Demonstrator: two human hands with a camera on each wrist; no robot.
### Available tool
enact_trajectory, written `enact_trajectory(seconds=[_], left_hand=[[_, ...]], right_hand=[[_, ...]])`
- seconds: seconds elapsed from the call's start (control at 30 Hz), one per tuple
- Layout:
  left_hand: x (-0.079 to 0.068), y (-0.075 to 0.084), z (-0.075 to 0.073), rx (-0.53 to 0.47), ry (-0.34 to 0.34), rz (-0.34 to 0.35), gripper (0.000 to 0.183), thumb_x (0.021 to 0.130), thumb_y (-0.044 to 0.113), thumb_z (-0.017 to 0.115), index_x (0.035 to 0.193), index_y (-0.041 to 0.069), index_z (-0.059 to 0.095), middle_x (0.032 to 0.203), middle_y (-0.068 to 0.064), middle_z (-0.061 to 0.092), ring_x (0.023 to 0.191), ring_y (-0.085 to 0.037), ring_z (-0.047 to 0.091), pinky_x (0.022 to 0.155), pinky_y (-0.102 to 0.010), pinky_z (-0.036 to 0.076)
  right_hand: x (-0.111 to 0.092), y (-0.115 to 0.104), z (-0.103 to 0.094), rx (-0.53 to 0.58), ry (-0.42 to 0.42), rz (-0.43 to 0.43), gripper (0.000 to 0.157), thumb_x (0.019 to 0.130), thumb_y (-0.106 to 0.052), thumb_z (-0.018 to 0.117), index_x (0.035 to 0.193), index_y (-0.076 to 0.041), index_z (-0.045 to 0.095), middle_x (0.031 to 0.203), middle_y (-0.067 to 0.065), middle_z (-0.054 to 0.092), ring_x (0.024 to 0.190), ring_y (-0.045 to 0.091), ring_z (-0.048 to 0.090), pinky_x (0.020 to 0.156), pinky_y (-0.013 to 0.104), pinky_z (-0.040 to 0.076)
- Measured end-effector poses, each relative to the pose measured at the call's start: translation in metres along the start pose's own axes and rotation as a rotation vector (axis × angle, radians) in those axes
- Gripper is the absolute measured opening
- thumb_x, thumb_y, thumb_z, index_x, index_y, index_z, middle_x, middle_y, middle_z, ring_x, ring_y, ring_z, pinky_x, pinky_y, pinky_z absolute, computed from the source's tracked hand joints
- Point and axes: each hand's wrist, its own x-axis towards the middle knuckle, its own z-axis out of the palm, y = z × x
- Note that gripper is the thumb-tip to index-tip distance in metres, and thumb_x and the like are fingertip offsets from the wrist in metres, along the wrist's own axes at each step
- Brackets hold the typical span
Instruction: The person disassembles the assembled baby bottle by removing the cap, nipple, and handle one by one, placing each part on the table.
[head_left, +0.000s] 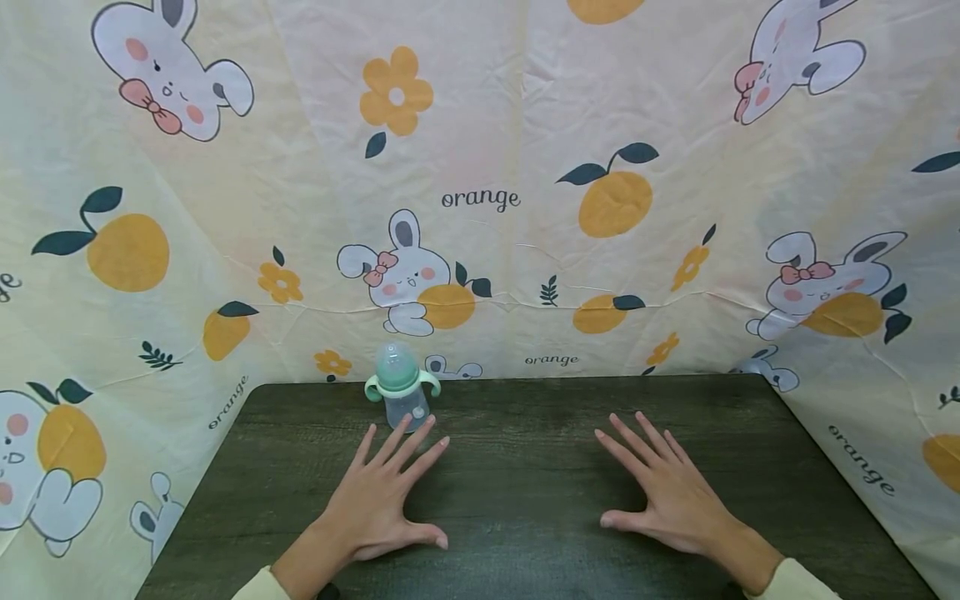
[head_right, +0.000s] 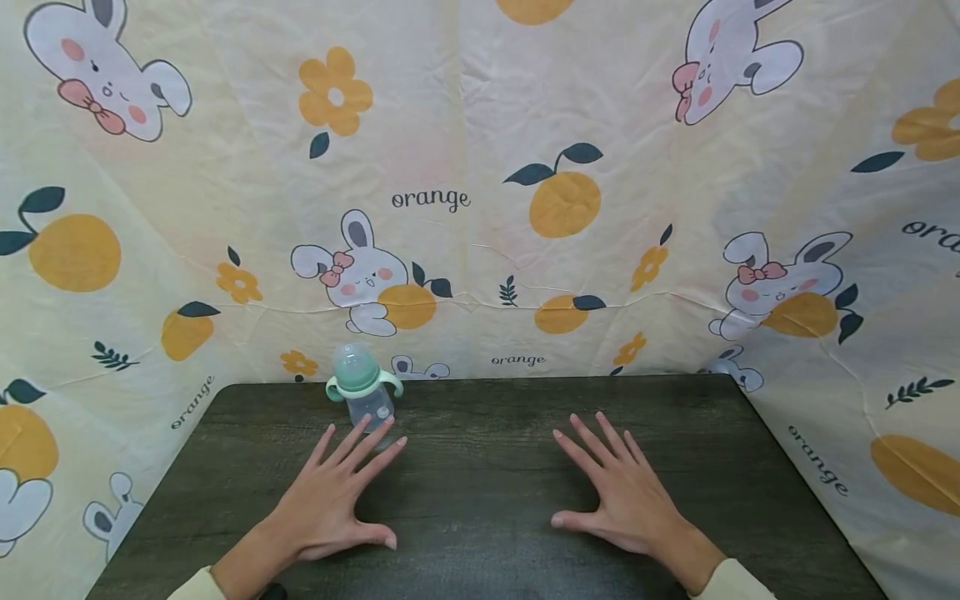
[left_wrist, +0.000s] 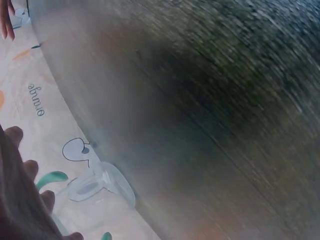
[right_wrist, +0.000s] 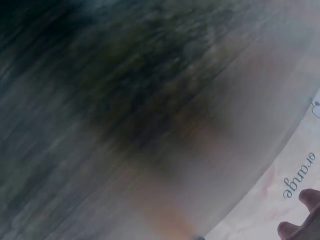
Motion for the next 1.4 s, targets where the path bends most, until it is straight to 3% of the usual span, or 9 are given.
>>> enact_trajectory(seconds=[0.33, 0.57, 0.8, 1.0, 1.17, 1.3, 1.4], left_hand=[[0.004, 0.003, -0.009, -0.166, 0.021, -0.124, 0.125, 0.079, 0.087, 0.077, 0.178, 0.035, 0.021, 0.18, -0.002, 0.029, 0.163, -0.038, 0.03, 0.118, -0.074, 0.035], [0.004, 0.003, -0.014, -0.331, 0.132, -0.243, 0.122, 0.079, 0.068, 0.09, 0.175, 0.022, 0.031, 0.171, -0.01, 0.042, 0.154, -0.04, 0.042, 0.113, -0.075, 0.041], [0.002, -0.001, -0.017, -0.57, 0.22, -0.357, 0.112, 0.09, 0.057, 0.088, 0.174, 0.014, 0.03, 0.17, -0.014, 0.043, 0.152, -0.044, 0.044, 0.111, -0.076, 0.042], [0.002, -0.006, -0.017, -0.785, 0.318, -0.45, 0.095, 0.101, 0.034, 0.082, 0.173, 0.004, 0.029, 0.165, -0.019, 0.044, 0.15, -0.044, 0.044, 0.115, -0.073, 0.038], [0.004, -0.011, -0.02, -0.819, 0.363, -0.566, 0.089, 0.104, 0.031, 0.079, 0.171, -0.001, 0.03, 0.163, -0.021, 0.046, 0.148, -0.04, 0.045, 0.115, -0.069, 0.039], [0.008, -0.013, -0.024, -0.821, 0.383, -0.661, 0.091, 0.103, 0.034, 0.081, 0.171, 0.0, 0.031, 0.164, -0.02, 0.043, 0.15, -0.04, 0.043, 0.119, -0.066, 0.037], [0.011, -0.015, -0.026, -0.82, 0.393, -0.696, 0.093, 0.101, 0.034, 0.084, 0.171, 0.001, 0.031, 0.164, -0.02, 0.041, 0.152, -0.04, 0.04, 0.119, -0.065, 0.036]], right_hand=[[0.011, -0.004, 0.003, 0.188, 0.015, 0.058, 0.108, 0.091, -0.057, 0.086, 0.177, -0.035, 0.025, 0.183, 0.002, 0.018, 0.163, 0.051, 0.02, 0.107, 0.085, 0.034], [0.022, -0.012, 0.007, 0.321, 0.032, 0.098, 0.107, 0.093, -0.048, 0.088, 0.177, -0.035, 0.023, 0.182, 0.003, 0.022, 0.164, 0.048, 0.019, 0.109, 0.087, 0.028], [0.032, -0.024, 0.01, 0.479, 0.08, 0.127, 0.099, 0.099, -0.031, 0.084, 0.177, -0.033, 0.023, 0.18, 0.01, 0.028, 0.16, 0.051, 0.025, 0.108, 0.088, 0.029], [0.043, -0.037, 0.012, 0.662, 0.161, 0.133, 0.083, 0.106, -0.021, 0.074, 0.176, -0.029, 0.03, 0.176, 0.013, 0.036, 0.157, 0.05, 0.034, 0.11, 0.084, 0.032], [0.055, -0.05, 0.015, 0.834, 0.221, 0.121, 0.069, 0.11, -0.011, 0.067, 0.172, -0.014, 0.038, 0.169, 0.018, 0.046, 0.156, 0.046, 0.04, 0.119, 0.066, 0.038], [0.065, -0.06, 0.017, 0.971, 0.238, 0.177, 0.061, 0.11, -0.008, 0.065, 0.167, -0.006, 0.044, 0.162, 0.021, 0.053, 0.152, 0.046, 0.044, 0.122, 0.05, 0.041], [0.074, -0.07, 0.019, 1.031, 0.243, 0.237, 0.058, 0.109, -0.007, 0.067, 0.164, -0.004, 0.048, 0.157, 0.02, 0.057, 0.148, 0.047, 0.047, 0.121, 0.056, 0.041]])
